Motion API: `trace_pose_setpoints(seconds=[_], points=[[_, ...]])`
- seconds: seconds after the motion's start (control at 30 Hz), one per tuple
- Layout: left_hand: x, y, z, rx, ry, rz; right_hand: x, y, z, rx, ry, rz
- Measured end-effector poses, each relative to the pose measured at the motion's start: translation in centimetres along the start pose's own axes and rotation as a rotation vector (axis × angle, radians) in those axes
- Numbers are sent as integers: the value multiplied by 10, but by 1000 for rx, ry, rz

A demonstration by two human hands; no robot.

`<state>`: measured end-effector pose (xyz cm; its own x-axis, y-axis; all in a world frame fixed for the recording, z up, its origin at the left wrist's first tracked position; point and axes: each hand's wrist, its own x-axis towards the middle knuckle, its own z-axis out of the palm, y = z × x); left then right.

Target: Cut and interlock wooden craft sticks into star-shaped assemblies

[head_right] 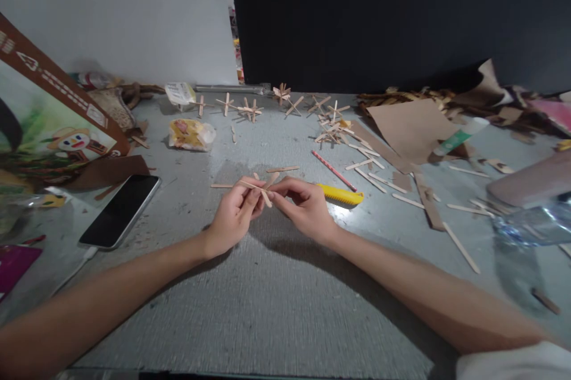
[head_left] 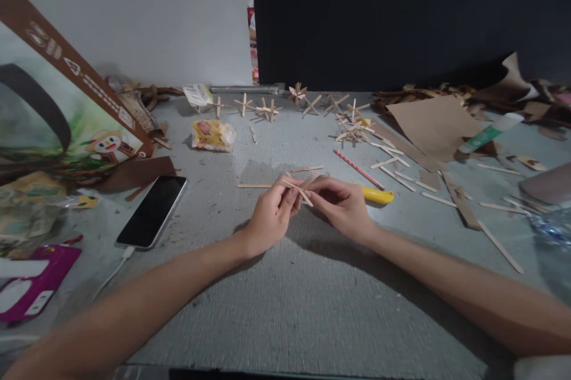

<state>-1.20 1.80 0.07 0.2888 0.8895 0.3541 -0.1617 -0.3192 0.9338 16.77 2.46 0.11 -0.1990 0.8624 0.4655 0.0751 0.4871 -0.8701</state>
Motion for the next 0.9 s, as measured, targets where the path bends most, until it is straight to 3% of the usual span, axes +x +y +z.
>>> trace_pose_setpoints(seconds=[0.17,0.3,0.5,0.9], points=[[2,2,0,12,-16,-71,1,6,-1,23,38,25],[3,3,0,-94,-70,-105,3,13,-4,55,95,86],[3,10,1,-216,-61,-206,6,17,-6,88,93,137],[3,12,6,-375,-80,-269,6,15,-5,128,113,112]])
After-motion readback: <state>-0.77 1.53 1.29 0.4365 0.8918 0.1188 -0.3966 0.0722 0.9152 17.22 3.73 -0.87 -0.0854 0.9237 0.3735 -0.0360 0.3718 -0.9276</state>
